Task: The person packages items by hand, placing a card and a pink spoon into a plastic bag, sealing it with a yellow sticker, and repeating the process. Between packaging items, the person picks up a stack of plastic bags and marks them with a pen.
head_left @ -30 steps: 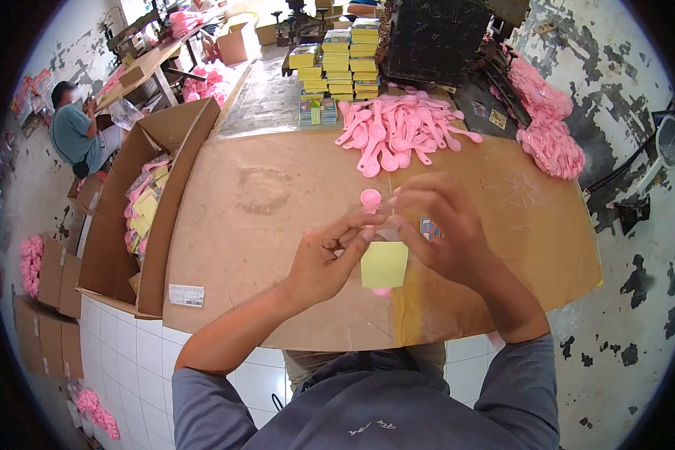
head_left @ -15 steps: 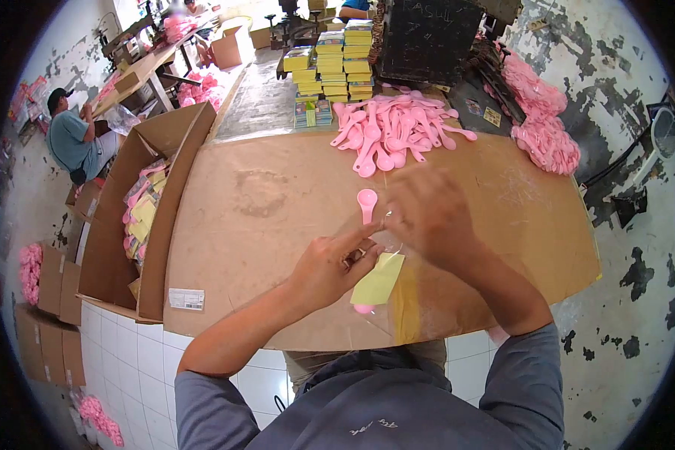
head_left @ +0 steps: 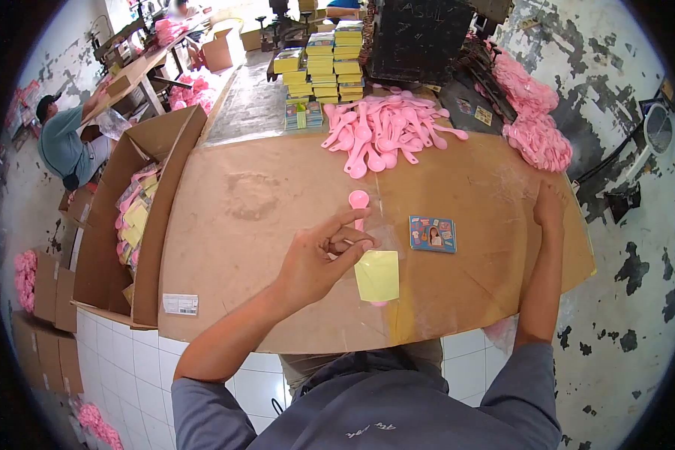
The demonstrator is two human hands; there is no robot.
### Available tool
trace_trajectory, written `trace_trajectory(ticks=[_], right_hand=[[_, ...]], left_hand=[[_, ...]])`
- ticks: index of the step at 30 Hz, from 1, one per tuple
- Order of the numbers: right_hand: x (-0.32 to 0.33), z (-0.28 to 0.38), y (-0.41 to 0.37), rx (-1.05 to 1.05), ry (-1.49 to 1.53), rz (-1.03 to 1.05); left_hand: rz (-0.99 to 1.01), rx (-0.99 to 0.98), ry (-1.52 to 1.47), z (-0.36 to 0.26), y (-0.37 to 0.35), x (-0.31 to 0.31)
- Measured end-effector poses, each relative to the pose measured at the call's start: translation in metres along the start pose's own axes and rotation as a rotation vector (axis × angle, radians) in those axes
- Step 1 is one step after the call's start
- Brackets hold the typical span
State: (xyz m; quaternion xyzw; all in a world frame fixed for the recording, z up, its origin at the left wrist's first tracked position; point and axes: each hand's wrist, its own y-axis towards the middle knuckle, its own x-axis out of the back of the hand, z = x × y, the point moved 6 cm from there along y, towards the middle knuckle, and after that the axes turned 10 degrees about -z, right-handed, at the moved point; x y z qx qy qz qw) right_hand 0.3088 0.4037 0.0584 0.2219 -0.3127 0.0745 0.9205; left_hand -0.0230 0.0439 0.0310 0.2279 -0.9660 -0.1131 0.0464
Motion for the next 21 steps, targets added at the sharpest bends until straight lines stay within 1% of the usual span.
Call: trace_trajectory(ticks=[2,4,5,6,7,10,11,12,14,16,19,21], right_hand=[[0.006,-0.018,-0.005,0.128,-0.339,-0.095],[0.008,-0.009,-0.012,0.255,-0.679,-0.185],[0.006,-0.009,-0.016,0.253,-0.519,-0.119],[0.001,0.026,-0.024,0.251,-0.358,-0.059],[-0.003,0.046,-0.025,0.251,-0.195,-0.002],[-0.020,0.002,0.008,-0.066,0.746,0.495],[-0.019,-0.020,0.012,0.087,0.030,0.210],[-0.016,-0.020,0.009,0.232,-0.680,-0.097],[-0.010,-0.015,0.011,0.320,-0.945,-0.236],[-0.007,0.032,0.004,0.212,-0.070,0.135],[-0.007,0.021,0.012,-0.072,0.925,0.584],[-0.006,-0.052,0.038,0.063,-0.029,0.252]], left_hand=[[0.005,0.048,0.022,-0.001,0.001,0.001],[-0.010,0.086,0.012,0.002,0.002,0.002],[-0.018,0.103,-0.008,0.006,0.003,0.002],[-0.026,0.115,-0.026,0.010,0.004,0.002],[-0.023,0.099,-0.025,0.009,0.005,0.001],[-0.011,0.067,-0.018,0.011,0.004,0.000],[-0.007,0.063,-0.019,0.015,0.004,0.000],[-0.006,0.053,-0.019,0.016,0.005,0.001],[-0.001,0.069,-0.004,0.015,0.006,0.002],[-0.003,0.082,-0.007,0.017,0.007,0.002],[0.000,0.098,-0.009,0.020,0.005,0.002],[0.007,0.097,0.009,0.021,0.005,0.002]])
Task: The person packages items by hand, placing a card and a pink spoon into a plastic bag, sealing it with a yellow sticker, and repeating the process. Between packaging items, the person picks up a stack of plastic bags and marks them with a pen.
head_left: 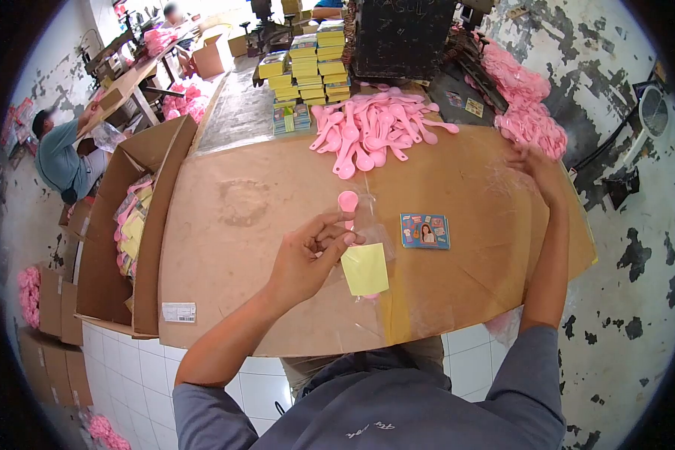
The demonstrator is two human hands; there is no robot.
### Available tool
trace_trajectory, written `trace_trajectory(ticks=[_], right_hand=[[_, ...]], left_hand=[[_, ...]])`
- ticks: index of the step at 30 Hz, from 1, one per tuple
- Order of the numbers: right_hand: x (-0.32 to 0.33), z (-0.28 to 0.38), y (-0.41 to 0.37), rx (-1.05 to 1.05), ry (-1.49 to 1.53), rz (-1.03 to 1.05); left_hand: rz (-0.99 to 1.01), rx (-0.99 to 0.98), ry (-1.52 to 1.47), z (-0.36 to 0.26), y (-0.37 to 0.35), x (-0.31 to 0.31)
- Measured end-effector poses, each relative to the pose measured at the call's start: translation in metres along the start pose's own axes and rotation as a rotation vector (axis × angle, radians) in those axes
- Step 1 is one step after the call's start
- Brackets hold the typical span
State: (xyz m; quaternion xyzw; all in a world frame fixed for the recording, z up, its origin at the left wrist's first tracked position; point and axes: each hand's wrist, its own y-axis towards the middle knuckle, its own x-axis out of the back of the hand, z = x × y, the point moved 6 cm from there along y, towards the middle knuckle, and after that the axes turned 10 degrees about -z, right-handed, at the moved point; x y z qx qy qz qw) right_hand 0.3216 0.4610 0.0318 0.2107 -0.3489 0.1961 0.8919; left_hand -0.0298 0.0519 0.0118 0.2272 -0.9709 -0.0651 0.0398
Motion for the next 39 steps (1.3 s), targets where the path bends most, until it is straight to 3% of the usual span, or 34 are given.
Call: trace_trajectory(ticks=[1,3,5,8,11,13,15,17,20,23,26,29,32,35,39], right_hand=[[0.003,0.002,0.004,0.007,-0.481,-0.162],[-0.003,0.046,-0.027,0.293,-0.961,-0.313],[0.000,0.065,-0.026,0.286,-0.162,-0.171],[0.002,0.075,-0.030,-0.109,0.290,0.159],[0.011,0.033,-0.012,-0.297,-0.221,0.080],[0.020,0.048,-0.022,0.097,-0.817,-0.106],[0.017,0.071,-0.034,0.351,-0.859,-0.147],[0.014,0.126,-0.051,0.410,-0.355,-0.035],[0.016,0.107,-0.044,0.043,0.265,0.246],[0.015,0.041,-0.016,0.068,-0.656,-0.092],[0.010,0.033,-0.033,0.510,-0.634,-0.203],[0.003,0.099,-0.046,0.168,-0.036,-0.003],[0.007,0.111,-0.048,0.002,0.281,0.213],[-0.029,0.145,-0.057,0.034,0.112,0.144],[-0.117,0.227,-0.102,0.398,0.187,0.326]], left_hand=[[0.002,-0.001,-0.012,-0.001,0.001,0.000],[0.007,0.006,-0.037,-0.002,0.000,-0.001],[0.005,0.000,-0.057,-0.004,0.000,0.000],[0.024,-0.001,-0.019,-0.003,0.001,-0.001],[0.024,0.003,-0.098,0.000,0.001,-0.004],[0.008,0.024,-0.148,0.000,0.002,-0.003],[-0.018,0.067,-0.156,0.000,0.003,-0.002],[-0.004,0.074,-0.097,0.000,0.004,-0.001],[0.014,0.084,-0.073,0.003,0.002,0.000],[0.019,0.057,-0.068,0.003,0.002,0.000],[0.003,0.082,-0.047,0.010,0.001,0.004],[-0.028,0.122,-0.040,0.007,0.001,0.003],[-0.047,0.120,-0.063,0.006,0.000,-0.001],[-0.048,0.096,-0.062,0.010,0.002,0.000],[-0.041,0.064,-0.034,0.012,0.001,0.000]])
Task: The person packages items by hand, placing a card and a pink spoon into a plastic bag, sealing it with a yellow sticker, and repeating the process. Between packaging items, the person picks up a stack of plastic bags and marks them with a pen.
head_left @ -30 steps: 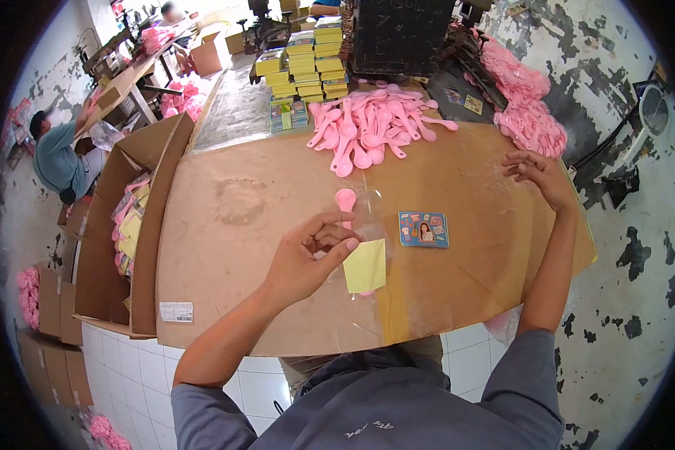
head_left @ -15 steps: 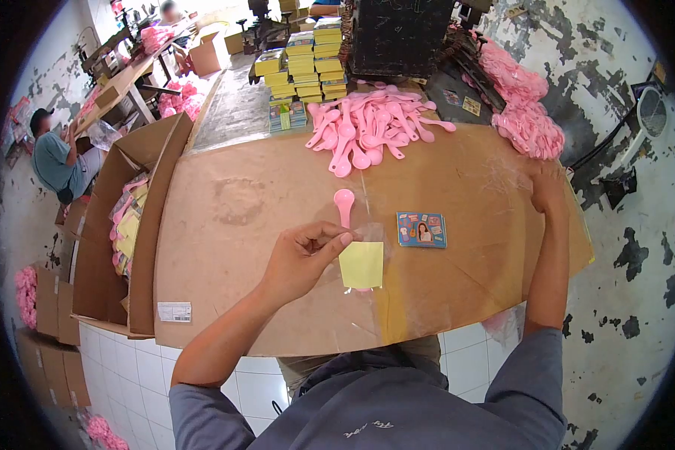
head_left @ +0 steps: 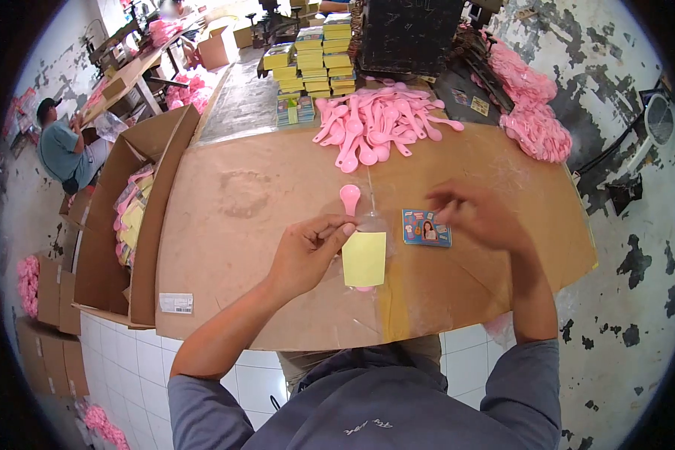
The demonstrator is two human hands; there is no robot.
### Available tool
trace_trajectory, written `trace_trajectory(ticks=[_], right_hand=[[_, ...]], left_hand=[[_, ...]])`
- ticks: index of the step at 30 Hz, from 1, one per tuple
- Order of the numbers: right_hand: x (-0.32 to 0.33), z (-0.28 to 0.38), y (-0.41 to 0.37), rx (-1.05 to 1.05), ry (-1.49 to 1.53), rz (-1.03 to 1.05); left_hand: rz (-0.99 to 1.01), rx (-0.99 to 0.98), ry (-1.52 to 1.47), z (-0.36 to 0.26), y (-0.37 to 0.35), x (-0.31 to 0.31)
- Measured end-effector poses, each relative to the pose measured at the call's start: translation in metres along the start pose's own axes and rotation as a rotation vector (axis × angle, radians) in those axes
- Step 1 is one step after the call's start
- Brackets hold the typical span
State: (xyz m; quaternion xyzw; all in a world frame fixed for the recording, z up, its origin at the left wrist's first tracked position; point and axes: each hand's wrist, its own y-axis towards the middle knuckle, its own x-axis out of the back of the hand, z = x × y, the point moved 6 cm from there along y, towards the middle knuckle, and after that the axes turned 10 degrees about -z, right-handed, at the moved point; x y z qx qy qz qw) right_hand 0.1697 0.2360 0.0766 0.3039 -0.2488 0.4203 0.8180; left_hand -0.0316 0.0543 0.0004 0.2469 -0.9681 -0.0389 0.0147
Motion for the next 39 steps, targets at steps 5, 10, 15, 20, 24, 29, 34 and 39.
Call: trace_trajectory(ticks=[5,10,15,20,24,29,34,39], right_hand=[[-0.090,0.021,0.007,-0.074,0.505,0.068],[-0.100,0.006,0.012,-0.246,0.682,0.063],[-0.100,-0.008,0.009,-0.272,0.713,-0.030],[-0.098,-0.020,0.005,-0.255,0.776,-0.043],[-0.095,-0.024,0.004,-0.208,0.726,-0.043],[-0.089,-0.023,0.004,-0.175,0.661,-0.034],[-0.088,-0.026,0.003,-0.286,0.741,-0.021],[-0.095,-0.026,0.002,-0.281,0.701,-0.035]], left_hand=[[-0.001,0.023,-0.030,0.000,0.000,0.000],[-0.001,0.017,-0.060,0.003,0.003,0.004],[-0.017,0.056,-0.057,0.007,0.003,0.004],[-0.006,0.041,-0.097,0.006,0.004,0.002],[0.040,0.035,-0.014,0.011,0.004,0.005],[0.081,-0.017,0.012,0.005,0.004,0.005],[0.100,0.108,-0.219,0.014,0.007,0.008],[0.074,0.066,-0.037,0.018,0.010,0.008]])
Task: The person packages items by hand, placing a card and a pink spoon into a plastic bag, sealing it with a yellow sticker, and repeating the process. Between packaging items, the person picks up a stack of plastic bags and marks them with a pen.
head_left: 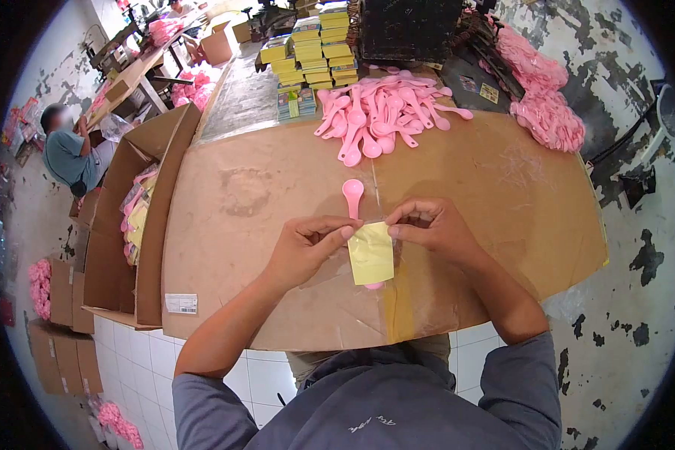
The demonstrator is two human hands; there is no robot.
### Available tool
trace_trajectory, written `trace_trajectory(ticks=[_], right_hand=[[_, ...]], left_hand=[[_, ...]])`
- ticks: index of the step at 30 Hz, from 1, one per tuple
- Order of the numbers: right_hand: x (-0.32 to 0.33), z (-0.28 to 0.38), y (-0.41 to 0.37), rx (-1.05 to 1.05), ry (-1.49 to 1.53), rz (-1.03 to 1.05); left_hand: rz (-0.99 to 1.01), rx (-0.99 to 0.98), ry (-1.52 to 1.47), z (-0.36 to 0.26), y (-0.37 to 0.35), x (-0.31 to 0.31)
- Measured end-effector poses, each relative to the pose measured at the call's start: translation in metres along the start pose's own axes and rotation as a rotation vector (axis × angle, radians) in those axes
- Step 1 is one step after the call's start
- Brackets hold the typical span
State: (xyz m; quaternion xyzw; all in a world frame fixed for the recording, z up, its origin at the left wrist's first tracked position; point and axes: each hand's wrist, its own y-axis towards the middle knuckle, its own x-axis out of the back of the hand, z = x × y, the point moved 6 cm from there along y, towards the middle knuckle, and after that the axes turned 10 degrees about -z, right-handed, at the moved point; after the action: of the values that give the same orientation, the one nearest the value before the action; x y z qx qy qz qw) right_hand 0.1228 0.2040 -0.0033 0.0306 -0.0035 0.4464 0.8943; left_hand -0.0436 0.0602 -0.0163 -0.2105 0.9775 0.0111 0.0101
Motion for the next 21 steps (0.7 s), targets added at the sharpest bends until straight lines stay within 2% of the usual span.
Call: trace_trajectory(ticks=[3,17,21], right_hand=[[0.0013,-0.0039,0.0006,-0.026,0.017,-0.004],[-0.0007,-0.0019,0.0021,0.005,-0.005,-0.005],[-0.0036,0.0039,0.0007,0.265,-0.239,-0.010]], left_hand=[[0.016,0.056,0.058,-0.0095,-0.0027,-0.0045],[0.018,0.054,-0.014,-0.0023,-0.0010,-0.0068],[0.025,0.010,-0.001,-0.0042,-0.0009,-0.0074]])
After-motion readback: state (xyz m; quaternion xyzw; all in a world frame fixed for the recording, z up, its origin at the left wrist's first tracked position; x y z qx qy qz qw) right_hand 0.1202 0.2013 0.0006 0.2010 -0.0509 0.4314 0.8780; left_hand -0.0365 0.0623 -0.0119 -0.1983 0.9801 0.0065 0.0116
